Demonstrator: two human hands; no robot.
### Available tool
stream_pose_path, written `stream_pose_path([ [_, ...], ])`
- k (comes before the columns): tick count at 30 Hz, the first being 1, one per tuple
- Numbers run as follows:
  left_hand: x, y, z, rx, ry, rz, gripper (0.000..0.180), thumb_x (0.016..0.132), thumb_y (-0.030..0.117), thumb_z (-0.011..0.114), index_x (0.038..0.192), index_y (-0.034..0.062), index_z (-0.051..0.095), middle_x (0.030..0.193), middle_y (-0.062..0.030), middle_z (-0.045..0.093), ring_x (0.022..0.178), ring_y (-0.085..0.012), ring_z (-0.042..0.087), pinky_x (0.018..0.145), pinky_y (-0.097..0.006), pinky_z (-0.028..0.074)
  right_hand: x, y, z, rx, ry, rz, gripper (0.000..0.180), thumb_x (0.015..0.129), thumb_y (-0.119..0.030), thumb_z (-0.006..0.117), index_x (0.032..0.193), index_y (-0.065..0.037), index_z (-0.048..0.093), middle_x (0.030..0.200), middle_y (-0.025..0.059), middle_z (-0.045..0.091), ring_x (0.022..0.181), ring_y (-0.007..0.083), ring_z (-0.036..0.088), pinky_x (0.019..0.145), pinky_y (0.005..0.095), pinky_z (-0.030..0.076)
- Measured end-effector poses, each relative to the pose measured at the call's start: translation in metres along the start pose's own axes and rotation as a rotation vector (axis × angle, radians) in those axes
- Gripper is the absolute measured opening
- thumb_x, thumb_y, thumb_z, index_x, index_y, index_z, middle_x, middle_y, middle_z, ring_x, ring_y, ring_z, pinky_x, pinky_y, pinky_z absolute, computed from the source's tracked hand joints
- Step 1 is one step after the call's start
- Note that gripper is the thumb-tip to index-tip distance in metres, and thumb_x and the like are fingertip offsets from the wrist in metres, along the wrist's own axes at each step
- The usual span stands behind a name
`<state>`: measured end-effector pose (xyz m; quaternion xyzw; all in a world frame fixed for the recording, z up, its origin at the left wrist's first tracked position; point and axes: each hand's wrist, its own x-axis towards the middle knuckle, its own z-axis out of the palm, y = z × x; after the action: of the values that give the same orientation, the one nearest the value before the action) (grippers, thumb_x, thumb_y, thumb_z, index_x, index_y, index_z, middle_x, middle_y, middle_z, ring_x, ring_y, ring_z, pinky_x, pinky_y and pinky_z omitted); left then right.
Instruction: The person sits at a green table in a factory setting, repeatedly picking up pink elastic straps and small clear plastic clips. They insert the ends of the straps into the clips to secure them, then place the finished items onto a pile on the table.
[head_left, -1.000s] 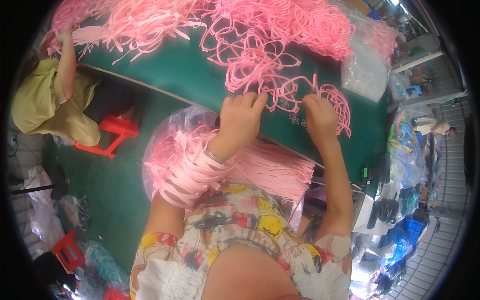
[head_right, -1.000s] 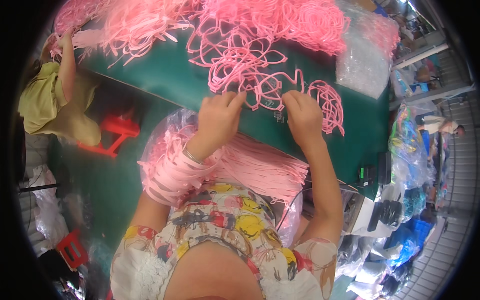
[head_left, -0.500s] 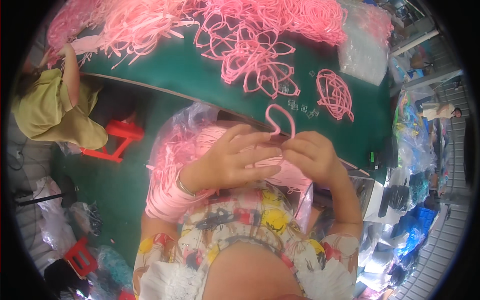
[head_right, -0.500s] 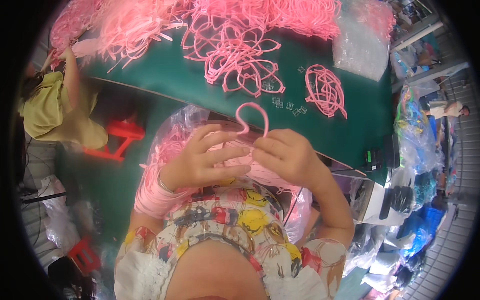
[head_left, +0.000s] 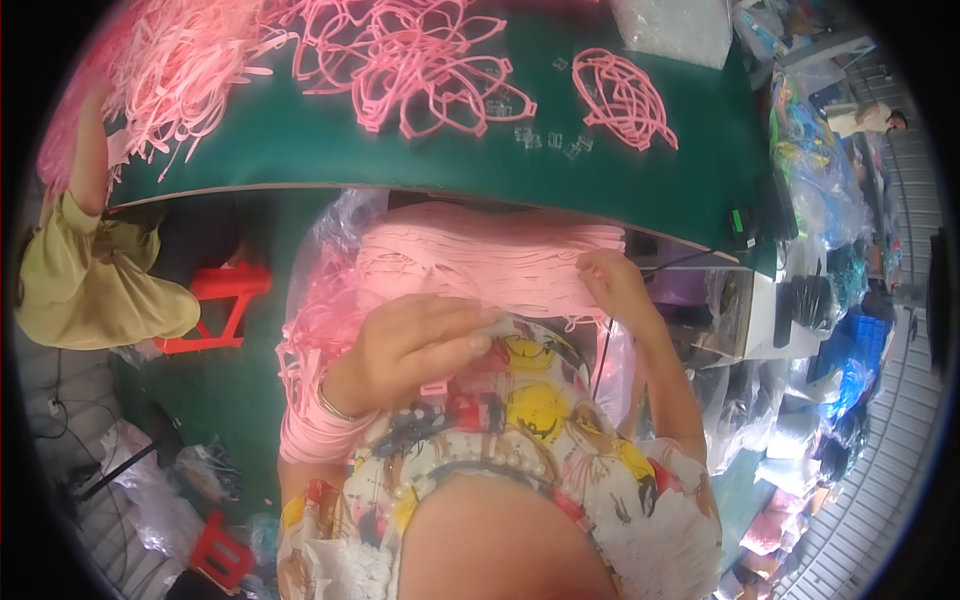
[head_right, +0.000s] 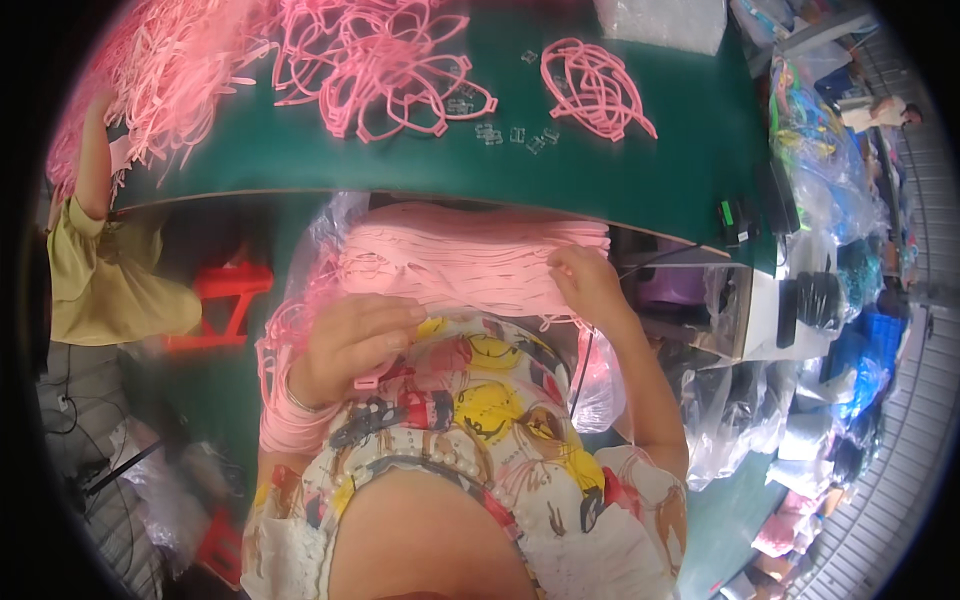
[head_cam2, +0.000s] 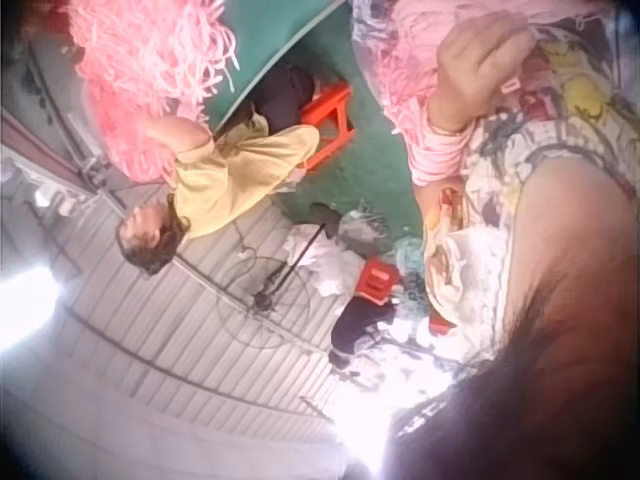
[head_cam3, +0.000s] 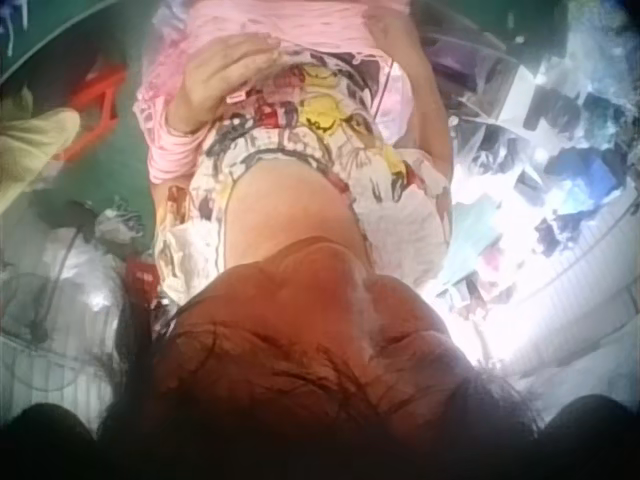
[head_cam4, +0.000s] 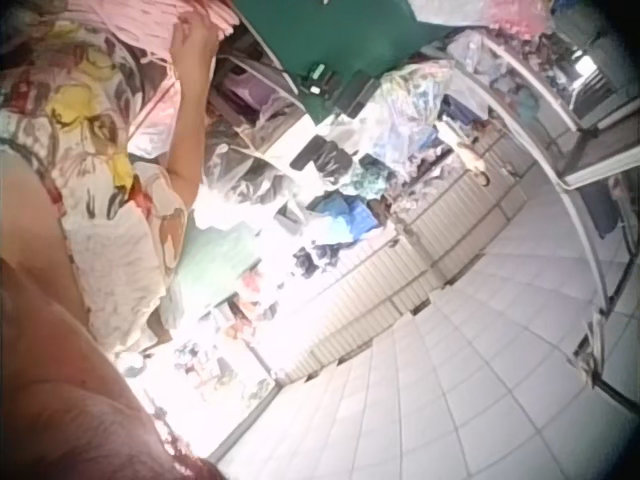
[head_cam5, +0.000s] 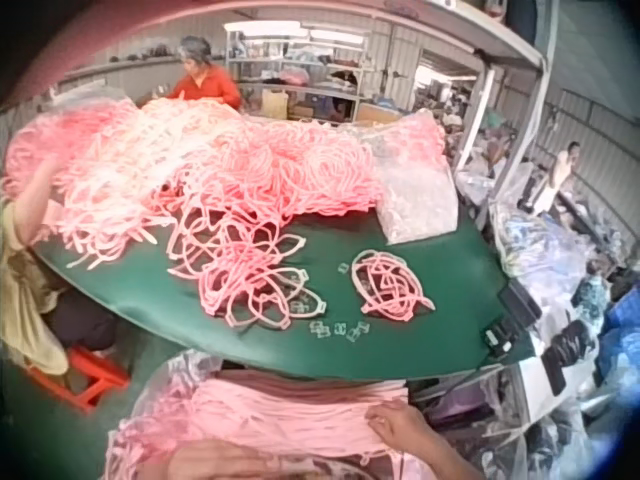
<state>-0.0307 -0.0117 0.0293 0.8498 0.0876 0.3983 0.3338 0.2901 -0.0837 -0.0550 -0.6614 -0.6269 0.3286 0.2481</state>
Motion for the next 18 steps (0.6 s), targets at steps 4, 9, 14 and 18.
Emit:
stream_pose_path([
  [4, -0.01, 0.003, -0.003, -0.204, -0.182, -0.146, 0.02, 0.079, 0.011, 0.064, 0.098, 0.0046, 0.067, 0.107, -0.0146, 0.065, 0.091, -0.0303, 0.063, 0.082, -0.042, 0.049, -0.026, 0.024, 0.021, -0.152, -0.094, -0.064, 0.02, 0.076, -0.012, 0.068, 0.095, -0.006, 0.064, 0.086, 0.0104, 0.063, 0.082, 0.0273, 0.061, 0.073, 0.0383, 0.048],
  [9, -0.007, 0.009, 0.007, -0.469, -0.296, -0.062, 0.023, 0.082, 0.013, 0.063, 0.105, 0.0073, 0.067, 0.103, -0.0114, 0.064, 0.097, -0.0318, 0.061, 0.082, -0.04, 0.047, -0.043, 0.021, 0.05, -0.449, 0.047, -0.235, 0.024, 0.07, -0.012, 0.07, 0.094, -0.011, 0.063, 0.088, 0.0069, 0.059, 0.088, 0.0263, 0.054, 0.077, 0.0403, 0.039],
  [14, -0.012, 0.012, -0.002, -0.522, -0.503, -0.008, 0.026, 0.086, 0.016, 0.057, 0.109, 0.0057, 0.066, 0.101, -0.0101, 0.063, 0.095, -0.0313, 0.06, 0.081, -0.042, 0.047, -0.046, 0.023, 0.059, -0.507, 0.151, -0.252, 0.026, 0.07, -0.01, 0.069, 0.096, -0.01, 0.062, 0.092, 0.0057, 0.057, 0.089, 0.0267, 0.053, 0.079, 0.0412, 0.037],
  [18, -0.015, 0.015, -0.005, -0.437, -0.432, -0.061, 0.029, 0.087, 0.022, 0.057, 0.109, 0.0064, 0.066, 0.09, -0.0094, 0.059, 0.085, -0.0302, 0.058, 0.079, -0.041, 0.046, -0.044, 0.02, 0.053, -0.515, 0.133, -0.267, 0.022, 0.071, -0.011, 0.068, 0.092, -0.011, 0.062, 0.089, 0.0056, 0.057, 0.089, 0.0262, 0.052, 0.08, 0.0416, 0.036],
])
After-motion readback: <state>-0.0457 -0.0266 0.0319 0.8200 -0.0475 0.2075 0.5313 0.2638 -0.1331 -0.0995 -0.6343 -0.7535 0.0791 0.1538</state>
